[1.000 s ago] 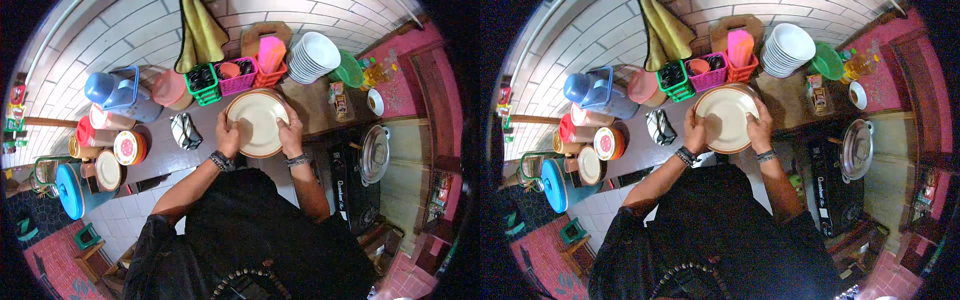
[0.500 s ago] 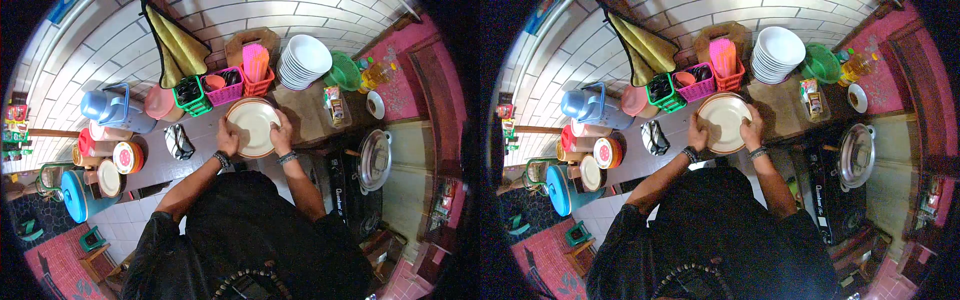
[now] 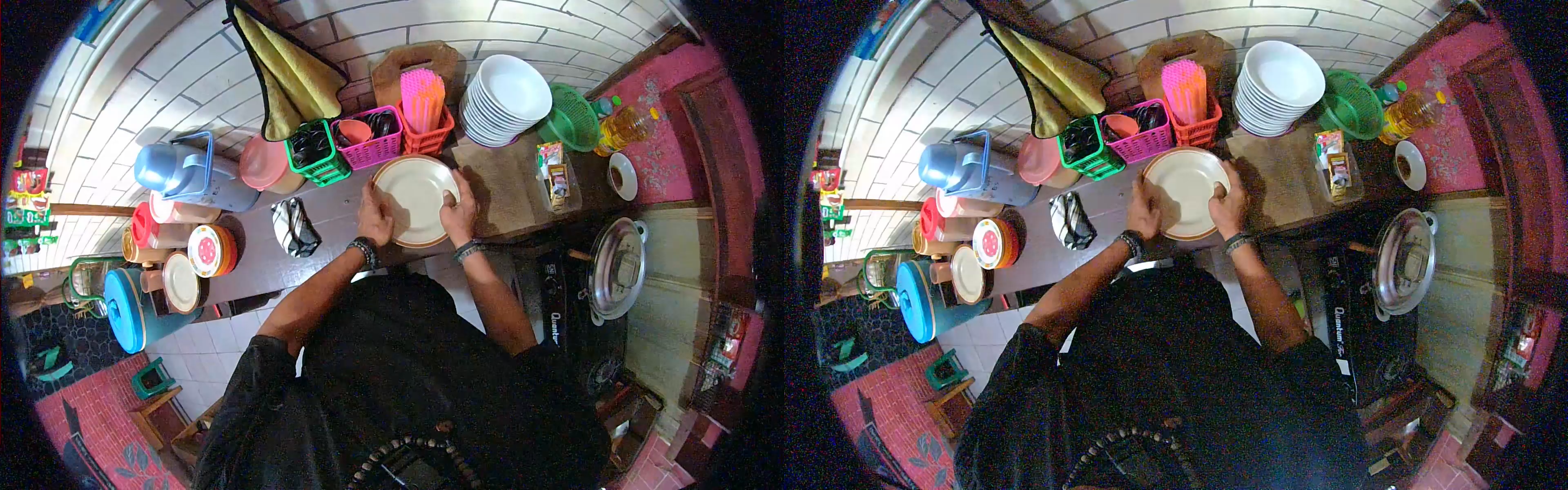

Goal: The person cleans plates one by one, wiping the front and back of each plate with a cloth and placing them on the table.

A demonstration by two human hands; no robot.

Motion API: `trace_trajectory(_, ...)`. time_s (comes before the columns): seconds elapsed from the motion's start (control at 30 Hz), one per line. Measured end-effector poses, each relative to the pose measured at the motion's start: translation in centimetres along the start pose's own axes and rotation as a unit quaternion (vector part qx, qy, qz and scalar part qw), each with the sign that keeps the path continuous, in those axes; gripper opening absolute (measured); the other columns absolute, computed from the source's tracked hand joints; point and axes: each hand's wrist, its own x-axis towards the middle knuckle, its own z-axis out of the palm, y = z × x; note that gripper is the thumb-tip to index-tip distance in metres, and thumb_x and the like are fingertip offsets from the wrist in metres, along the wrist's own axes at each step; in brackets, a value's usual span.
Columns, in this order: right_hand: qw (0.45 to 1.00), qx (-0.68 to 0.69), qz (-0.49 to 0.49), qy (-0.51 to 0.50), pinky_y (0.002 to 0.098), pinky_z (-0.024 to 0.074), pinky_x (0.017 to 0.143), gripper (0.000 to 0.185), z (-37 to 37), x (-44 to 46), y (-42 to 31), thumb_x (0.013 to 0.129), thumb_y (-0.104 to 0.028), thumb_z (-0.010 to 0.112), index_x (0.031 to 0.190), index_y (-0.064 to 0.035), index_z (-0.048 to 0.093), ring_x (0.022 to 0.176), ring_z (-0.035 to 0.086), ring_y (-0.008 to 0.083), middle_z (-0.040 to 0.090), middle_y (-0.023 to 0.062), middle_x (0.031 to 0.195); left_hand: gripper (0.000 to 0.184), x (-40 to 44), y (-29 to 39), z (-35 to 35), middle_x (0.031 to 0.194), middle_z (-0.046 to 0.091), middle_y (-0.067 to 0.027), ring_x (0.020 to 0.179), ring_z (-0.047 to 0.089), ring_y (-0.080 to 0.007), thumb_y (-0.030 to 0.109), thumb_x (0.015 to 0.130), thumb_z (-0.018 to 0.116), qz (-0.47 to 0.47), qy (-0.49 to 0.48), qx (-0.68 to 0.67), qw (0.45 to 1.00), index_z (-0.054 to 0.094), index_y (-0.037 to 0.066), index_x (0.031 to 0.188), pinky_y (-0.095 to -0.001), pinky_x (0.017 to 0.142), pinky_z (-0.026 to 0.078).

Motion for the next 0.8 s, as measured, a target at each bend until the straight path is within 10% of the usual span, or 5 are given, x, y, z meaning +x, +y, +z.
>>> trace_trajectory(0.17,0.998,-0.035,-0.044,0.016,0.0420,0.0452,0.111,0.056,0.4,0.7,1.3,0.090,-0.001,0.066,0.145,-0.0035,0.056,0.133,0.059,0.0365,0.062,0.0212,0.142,0.078,1.0,-0.9,0.1,0.142,0.053,-0.0353,0.127,0.056,-0.0515,0.008,0.091,0.056,-0.121,-0.073,-0.015,0.990,0.020,0.000,0.160,-0.0510,0.109,0.045)
trace_trajectory(0.27,0.999,-0.051,-0.013,-0.002,0.0419,0.0445,0.112,0.056,-0.3,0.6,-1.0,0.091,-0.004,0.066,0.145,-0.0029,0.056,0.134,0.058,0.0367,0.061,0.0217,0.144,0.074,0.7,-2.4,-0.3,0.127,0.066,-0.0276,0.118,0.066,-0.0315,0.025,0.103,0.059,0.000,-0.056,-0.008,0.998,0.018,0.002,0.160,-0.0431,0.101,0.052)
trace_trajectory(0.4,0.985,-0.113,-0.110,0.075,0.0411,0.0492,0.105,0.040,0.9,0.4,-0.9,0.093,-0.007,0.068,0.132,0.0000,0.066,0.121,0.066,0.0336,0.070,0.0205,0.129,0.064,-1.1,-5.2,-1.5,0.131,0.062,-0.0309,0.122,0.063,-0.0380,0.030,0.105,0.057,-0.062,-0.053,-0.188,0.979,0.034,-0.002,0.155,-0.0440,0.106,0.047)
trace_trajectory(0.6,0.954,0.246,-0.033,-0.166,0.0257,0.0524,0.078,0.013,-1.7,-2.4,-18.4,0.103,-0.010,0.065,0.097,0.0010,0.070,0.085,0.066,0.0082,0.074,0.0058,0.092,0.042,-5.4,-1.7,-11.6,0.080,0.073,-0.0102,0.079,0.065,-0.0159,0.033,0.106,0.060,-0.143,-0.053,-0.129,0.980,0.073,-0.005,0.092,-0.0358,0.076,0.053)
trace_trajectory(0.8,0.581,0.700,-0.167,-0.381,0.0406,0.0528,0.065,0.046,-2.9,-8.6,-36.5,0.098,-0.039,0.069,0.110,0.0059,0.068,0.076,0.066,0.0334,0.073,0.0234,0.090,0.049,-10.0,-4.1,-16.2,0.057,0.056,-0.0013,0.055,0.051,-0.0082,0.028,0.106,0.060,-0.218,-0.020,-0.177,0.960,0.058,0.002,0.065,-0.0304,0.054,0.042)
